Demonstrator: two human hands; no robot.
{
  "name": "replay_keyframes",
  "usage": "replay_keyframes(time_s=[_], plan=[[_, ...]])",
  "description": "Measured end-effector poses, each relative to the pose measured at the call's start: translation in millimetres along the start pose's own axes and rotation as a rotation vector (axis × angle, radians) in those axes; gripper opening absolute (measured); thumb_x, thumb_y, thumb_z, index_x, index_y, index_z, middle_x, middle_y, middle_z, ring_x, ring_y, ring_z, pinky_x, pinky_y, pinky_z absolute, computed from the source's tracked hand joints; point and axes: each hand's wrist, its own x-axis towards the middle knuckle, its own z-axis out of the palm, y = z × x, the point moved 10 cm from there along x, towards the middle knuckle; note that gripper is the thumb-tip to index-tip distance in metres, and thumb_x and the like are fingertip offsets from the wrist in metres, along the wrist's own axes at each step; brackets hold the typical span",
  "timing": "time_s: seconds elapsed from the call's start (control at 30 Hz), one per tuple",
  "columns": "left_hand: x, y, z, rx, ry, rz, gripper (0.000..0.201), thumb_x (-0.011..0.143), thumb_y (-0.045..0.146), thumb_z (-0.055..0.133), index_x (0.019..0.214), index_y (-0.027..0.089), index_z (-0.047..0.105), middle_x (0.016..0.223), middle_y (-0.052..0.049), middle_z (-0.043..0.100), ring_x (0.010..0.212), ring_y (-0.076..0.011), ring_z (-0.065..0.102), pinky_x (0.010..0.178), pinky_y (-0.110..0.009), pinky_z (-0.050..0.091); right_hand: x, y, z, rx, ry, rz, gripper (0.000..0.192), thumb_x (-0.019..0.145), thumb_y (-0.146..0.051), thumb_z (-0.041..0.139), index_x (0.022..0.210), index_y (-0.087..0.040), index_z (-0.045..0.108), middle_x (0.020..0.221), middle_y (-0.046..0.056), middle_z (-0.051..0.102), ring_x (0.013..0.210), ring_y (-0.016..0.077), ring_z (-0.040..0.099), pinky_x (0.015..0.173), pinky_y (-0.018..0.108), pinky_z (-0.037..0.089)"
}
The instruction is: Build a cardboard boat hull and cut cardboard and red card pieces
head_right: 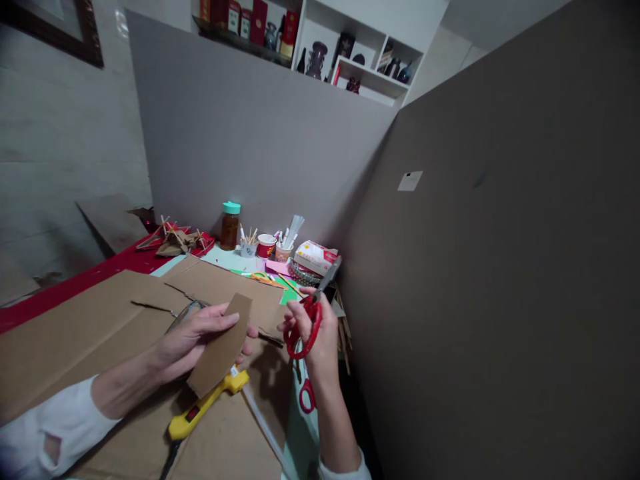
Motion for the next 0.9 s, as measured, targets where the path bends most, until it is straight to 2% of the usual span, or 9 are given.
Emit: replay_keyframes(time_s=[0.1,0.17,0.3,0.5,0.63,0.73,0.8,0.87,0.9], plan=[[1,-1,-0.9,0.01,0.011,-0.001,0.018,0.086,0.025,0.07,0.099,0.013,0.071,0.091,-0.013,0.076,0.072,-0.0215,0.072,0.067,-0.031,0.058,-6,20,28,-0.066,-0.149,0.078,0.047,0.08,-0.045,0.076,0.115,-0.023,0.053,0.065,-0.008,0.057,0.045,0.0127,0.053,0.045,0.024,0.047],[2,-3,-6.0,0.027,0.039,0.0,0.018,0.084,0.024,0.071,0.098,0.012,0.072,0.087,-0.012,0.076,0.072,-0.019,0.071,0.067,-0.027,0.056,-8,29,36,-0.137,-0.181,0.076,0.047,0.073,-0.038,0.081,0.111,-0.023,0.057,0.069,-0.006,0.059,0.054,0.0133,0.056,0.051,0.024,0.047],[4,-1,-14.2,0.12,0.052,0.015,0.025,0.084,0.03,0.072,0.102,0.013,0.072,0.084,-0.009,0.075,0.072,-0.0189,0.069,0.065,-0.026,0.054,-5,37,35,-0.144,-0.174,0.07,0.045,0.068,-0.035,0.084,0.104,-0.021,0.061,0.076,-0.003,0.063,0.071,0.0163,0.06,0.065,0.025,0.049],[-2,30,-11.2,0.354,0.016,0.091,0.04,0.078,0.031,0.079,0.115,0.019,0.072,0.098,-0.01,0.078,0.084,-0.0243,0.072,0.074,-0.031,0.054,-5,27,28,0.042,-0.144,0.126,0.048,0.072,-0.043,0.081,0.11,-0.022,0.059,0.075,-0.006,0.051,0.061,0.0112,0.049,0.056,0.022,0.043],[-9,44,-4.3,0.59,-0.01,0.117,0.027,0.075,0.022,0.077,0.101,0.023,0.077,0.091,-0.005,0.077,0.083,-0.0248,0.069,0.07,-0.029,0.051,-18,28,48,0.125,-0.294,0.226,0.043,0.079,-0.047,0.075,0.109,-0.021,0.058,0.069,-0.007,0.05,0.05,0.0082,0.043,0.048,0.02,0.037],[-11,52,1.1,0.832,-0.013,0.198,0.012,0.07,0.021,0.078,0.082,0.024,0.077,0.078,0.0,0.072,0.073,-0.022,0.061,0.063,-0.026,0.043,-26,28,60,0.097,-0.358,0.245,0.045,0.069,-0.038,0.084,0.103,-0.021,0.06,0.077,-0.005,0.057,0.058,0.0096,0.052,0.052,0.02,0.042],[-11,53,6.3,0.995,-0.038,0.239,0.008,0.07,0.023,0.078,0.078,0.023,0.075,0.071,0.002,0.067,0.068,-0.0202,0.056,0.06,-0.025,0.038,-29,31,69,0.102,-0.402,0.255,0.045,0.064,-0.033,0.087,0.098,-0.021,0.061,0.079,-0.005,0.059,0.06,0.0103,0.055,0.054,0.02,0.046],[-10,57,4.5,1.066,0.012,0.276,0.006,0.073,0.025,0.076,0.079,0.024,0.075,0.073,0.001,0.068,0.069,-0.0209,0.057,0.063,-0.026,0.038,-27,35,69,0.128,-0.364,0.261,0.045,0.061,-0.031,0.089,0.094,-0.021,0.06,0.074,-0.006,0.059,0.057,0.0103,0.054,0.053,0.022,0.048],[-10,65,-0.3,1.063,0.093,0.318,0.005,0.075,0.025,0.074,0.081,0.024,0.074,0.076,0.0,0.07,0.072,-0.0219,0.059,0.066,-0.027,0.04,-24,37,65,0.144,-0.308,0.26,0.046,0.06,-0.03,0.09,0.093,-0.02,0.06,0.072,-0.006,0.058,0.056,0.0105,0.054,0.052,0.022,0.049]])
